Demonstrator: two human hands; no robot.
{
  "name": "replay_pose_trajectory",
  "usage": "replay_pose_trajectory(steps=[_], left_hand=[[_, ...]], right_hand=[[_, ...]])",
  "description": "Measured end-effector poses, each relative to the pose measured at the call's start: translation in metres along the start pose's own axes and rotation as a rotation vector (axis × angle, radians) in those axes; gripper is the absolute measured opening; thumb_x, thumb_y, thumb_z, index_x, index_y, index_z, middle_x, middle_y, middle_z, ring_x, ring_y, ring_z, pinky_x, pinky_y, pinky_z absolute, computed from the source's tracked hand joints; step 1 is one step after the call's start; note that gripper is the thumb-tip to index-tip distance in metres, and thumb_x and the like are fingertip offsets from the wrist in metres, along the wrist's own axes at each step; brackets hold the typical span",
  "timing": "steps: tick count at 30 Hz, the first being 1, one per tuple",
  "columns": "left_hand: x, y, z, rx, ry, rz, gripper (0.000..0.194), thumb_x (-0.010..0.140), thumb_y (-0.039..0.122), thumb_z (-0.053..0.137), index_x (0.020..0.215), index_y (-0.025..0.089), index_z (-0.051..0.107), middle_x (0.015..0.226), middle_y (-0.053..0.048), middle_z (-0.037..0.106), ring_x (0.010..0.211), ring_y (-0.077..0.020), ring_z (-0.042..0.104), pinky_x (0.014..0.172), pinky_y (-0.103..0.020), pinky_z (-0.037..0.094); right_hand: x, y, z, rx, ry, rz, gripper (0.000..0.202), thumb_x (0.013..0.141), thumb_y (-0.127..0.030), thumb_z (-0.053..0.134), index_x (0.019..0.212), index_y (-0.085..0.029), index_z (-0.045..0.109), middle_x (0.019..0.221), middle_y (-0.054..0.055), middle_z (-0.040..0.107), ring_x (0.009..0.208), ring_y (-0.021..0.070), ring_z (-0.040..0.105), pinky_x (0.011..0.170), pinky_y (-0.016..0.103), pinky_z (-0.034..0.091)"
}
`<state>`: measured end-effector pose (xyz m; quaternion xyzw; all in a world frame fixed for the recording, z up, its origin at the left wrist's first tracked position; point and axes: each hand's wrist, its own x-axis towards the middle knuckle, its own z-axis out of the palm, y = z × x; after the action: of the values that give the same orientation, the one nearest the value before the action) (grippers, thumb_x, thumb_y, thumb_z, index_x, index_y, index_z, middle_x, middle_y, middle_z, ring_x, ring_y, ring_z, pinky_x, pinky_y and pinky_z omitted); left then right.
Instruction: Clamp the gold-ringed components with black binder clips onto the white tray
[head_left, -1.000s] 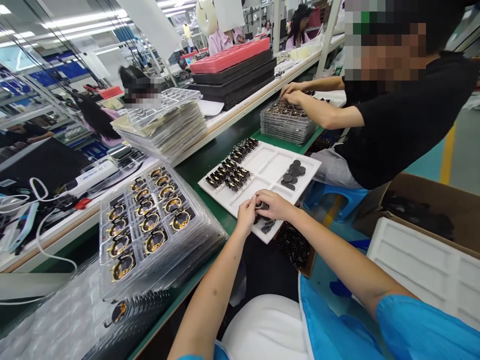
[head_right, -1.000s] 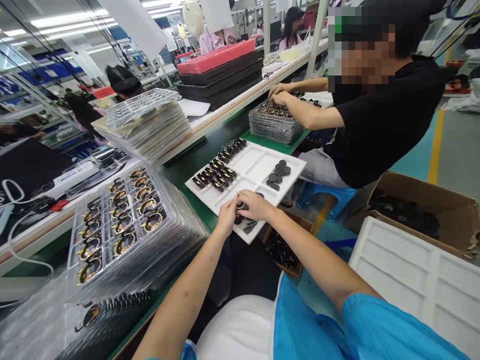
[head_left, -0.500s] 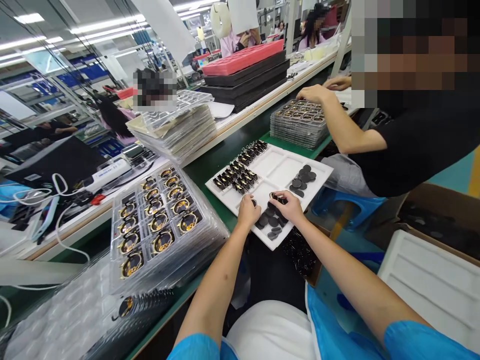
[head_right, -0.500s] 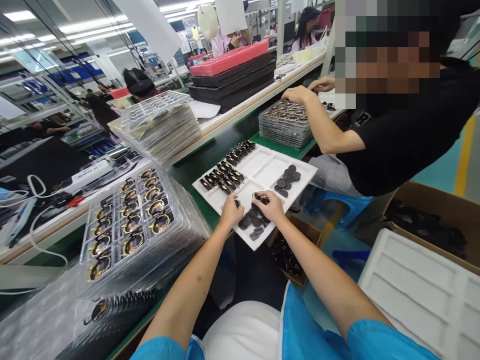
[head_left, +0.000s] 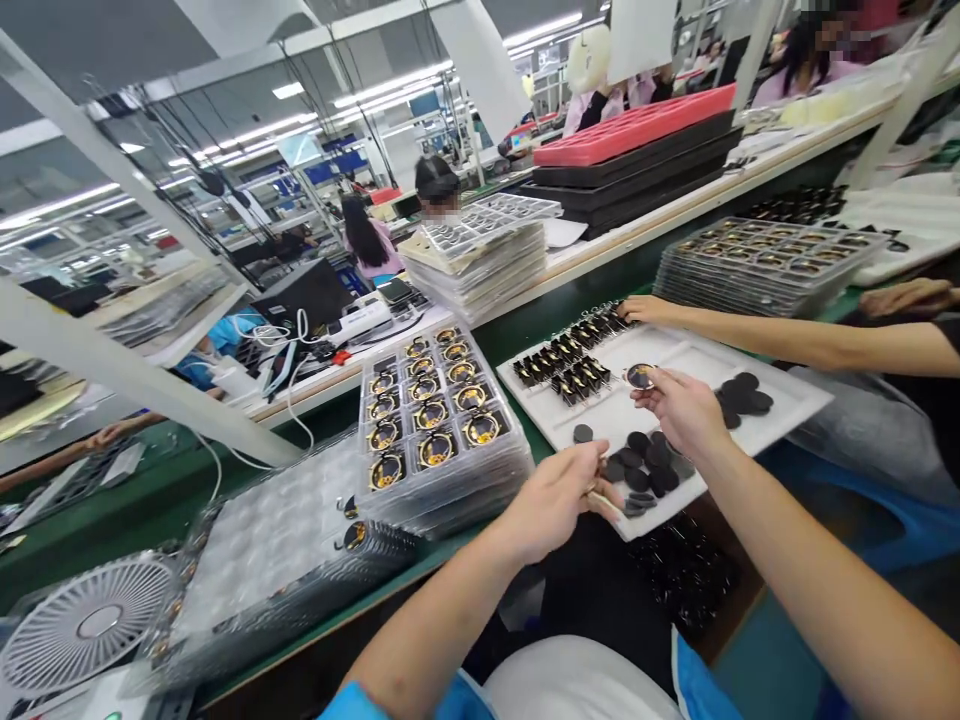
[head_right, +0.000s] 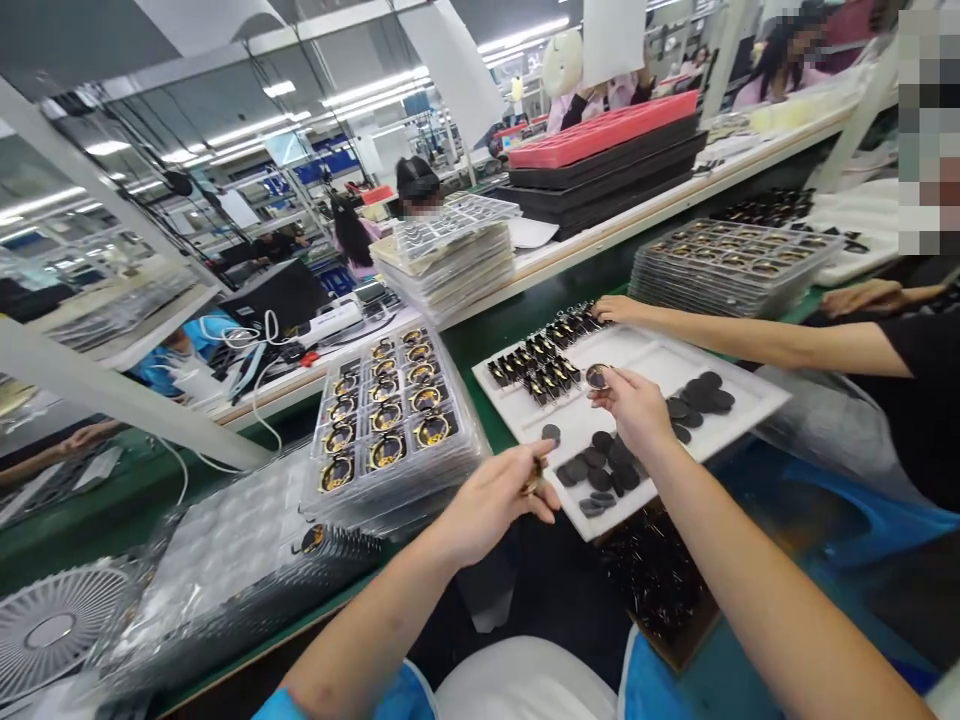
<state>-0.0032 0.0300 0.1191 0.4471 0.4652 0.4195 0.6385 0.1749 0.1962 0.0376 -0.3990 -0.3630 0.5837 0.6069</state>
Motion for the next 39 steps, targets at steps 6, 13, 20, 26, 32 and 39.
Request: replay_pose_trajectory(steps=[6,13,20,26,32,39], left_hand=[[-0.045,0.113,-0.125,0.53,0.624,0.377,0.05,0.086,0.061,0.067,0.117,0.021,0.069,0.083,-0.004,0.068,0.062,-0.0182,0.067,0.046,-0.026,0.049],[0.022,0.162,-0.278,1.244,0.961,0.23,0.025,0.09,0.039,0.06,0.081,0.018,0.068,0.065,-0.001,0.063,0.066,-0.0189,0.059,0.065,-0.028,0.045],[0.026,0.148,-0.295,1.398,0.824,0.285,0.025,0.085,0.042,0.063,0.09,0.019,0.071,0.1,-0.013,0.072,0.097,-0.0289,0.064,0.091,-0.039,0.05],[0.073,0.196,-0.241,1.528,0.74,0.631,0.042,0.096,0.04,0.053,0.13,0.016,0.06,0.136,-0.017,0.063,0.131,-0.0296,0.054,0.116,-0.044,0.036],[0.132,0.237,-0.181,1.554,0.649,0.784,0.049,0.096,0.04,0.058,0.135,0.012,0.052,0.142,-0.019,0.057,0.138,-0.0299,0.048,0.118,-0.044,0.033],[0.133,0.237,-0.183,1.49,0.76,0.66,0.037,0.092,0.045,0.061,0.109,0.012,0.066,0.118,-0.017,0.068,0.117,-0.03,0.06,0.104,-0.042,0.044]], right_hand=[[-0.014,-0.037,0.104,-0.037,-0.33,-0.065,0.047,0.057,-0.049,0.094,0.086,-0.018,0.072,0.071,0.001,0.068,0.052,0.0111,0.055,0.046,0.025,0.048],[-0.056,-0.017,0.136,-0.086,-0.467,-0.066,0.048,0.065,-0.055,0.088,0.092,-0.018,0.075,0.071,0.003,0.068,0.054,0.0124,0.053,0.049,0.027,0.045],[-0.063,0.009,0.02,-0.208,-0.196,0.117,0.056,0.057,-0.06,0.091,0.089,-0.016,0.077,0.072,0.005,0.068,0.054,0.0127,0.049,0.048,0.027,0.04],[-0.082,0.02,-0.037,-0.236,-0.012,0.219,0.061,0.049,-0.06,0.094,0.086,-0.015,0.079,0.067,0.005,0.066,0.051,0.0127,0.047,0.047,0.027,0.037],[-0.101,0.013,-0.021,-0.264,-0.108,0.195,0.057,0.059,-0.064,0.088,0.089,-0.016,0.078,0.075,0.008,0.07,0.055,0.0146,0.05,0.051,0.028,0.041],[-0.109,0.017,-0.038,-0.241,-0.065,0.228,0.056,0.059,-0.063,0.089,0.087,-0.016,0.08,0.076,0.007,0.07,0.056,0.013,0.049,0.051,0.026,0.039]])
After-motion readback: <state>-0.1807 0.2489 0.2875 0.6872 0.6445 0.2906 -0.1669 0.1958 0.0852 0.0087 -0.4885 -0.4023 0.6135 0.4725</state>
